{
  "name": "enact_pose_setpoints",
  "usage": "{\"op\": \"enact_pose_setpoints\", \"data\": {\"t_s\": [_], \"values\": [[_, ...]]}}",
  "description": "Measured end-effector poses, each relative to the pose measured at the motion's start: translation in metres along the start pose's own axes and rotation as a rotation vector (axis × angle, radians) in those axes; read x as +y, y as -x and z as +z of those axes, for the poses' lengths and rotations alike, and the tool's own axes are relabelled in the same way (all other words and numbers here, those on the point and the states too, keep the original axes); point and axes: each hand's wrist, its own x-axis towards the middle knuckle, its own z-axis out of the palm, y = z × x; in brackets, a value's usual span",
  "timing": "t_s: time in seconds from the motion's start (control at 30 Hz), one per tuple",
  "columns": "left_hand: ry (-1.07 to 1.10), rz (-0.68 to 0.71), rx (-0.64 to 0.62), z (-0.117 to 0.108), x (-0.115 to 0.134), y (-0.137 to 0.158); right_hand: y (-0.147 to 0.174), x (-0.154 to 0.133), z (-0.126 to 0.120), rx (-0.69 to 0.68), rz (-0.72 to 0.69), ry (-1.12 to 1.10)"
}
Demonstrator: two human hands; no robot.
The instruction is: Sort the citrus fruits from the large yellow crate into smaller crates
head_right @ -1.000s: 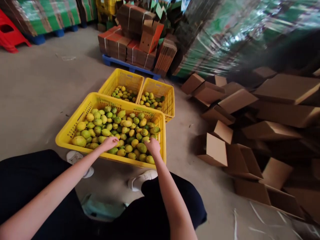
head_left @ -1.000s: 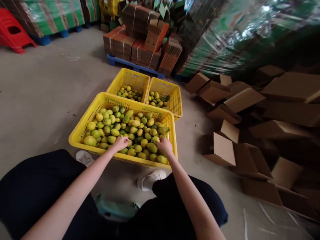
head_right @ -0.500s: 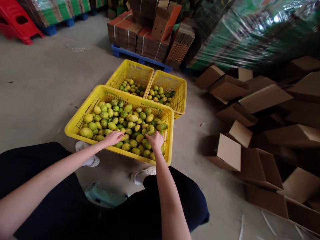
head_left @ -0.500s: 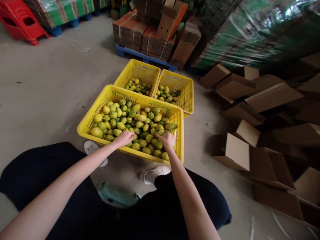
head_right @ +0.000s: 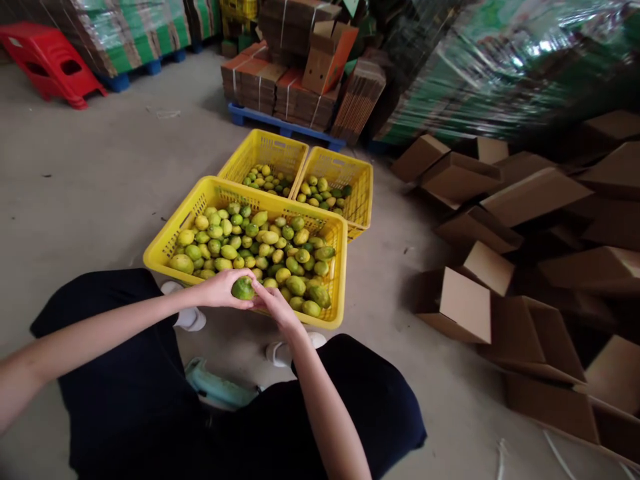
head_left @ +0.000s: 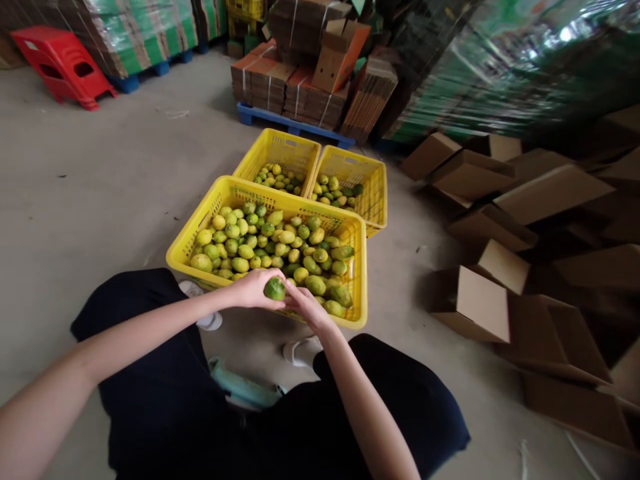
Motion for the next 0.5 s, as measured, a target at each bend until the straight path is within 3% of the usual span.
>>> {"op": "enact_pose_setpoints", "data": {"t_s": [0.07,0.13,0.2,0.37,0.5], "values": [[0.082,-0.199,0.122,0.001,-0.012,0.002,-0.002,-0.002,-0.006,0.023,0.060,0.237],[0.231,-0.443,0.234,-0.002,-0.023,0.000,-0.009,-0.006,-0.014,0.182,0.066,0.575],[0.412,-0.589,0.286,-0.008,-0.026,-0.002,-0.020,-0.008,-0.021,0.340,0.056,0.852],[0.665,-0.573,0.274,-0.026,-0.007,0.003,-0.072,-0.002,-0.025,0.440,0.140,1.011],[0.799,-0.498,0.421,-0.039,0.003,0.000,-0.127,0.005,-0.023,0.489,0.218,1.080]]}}
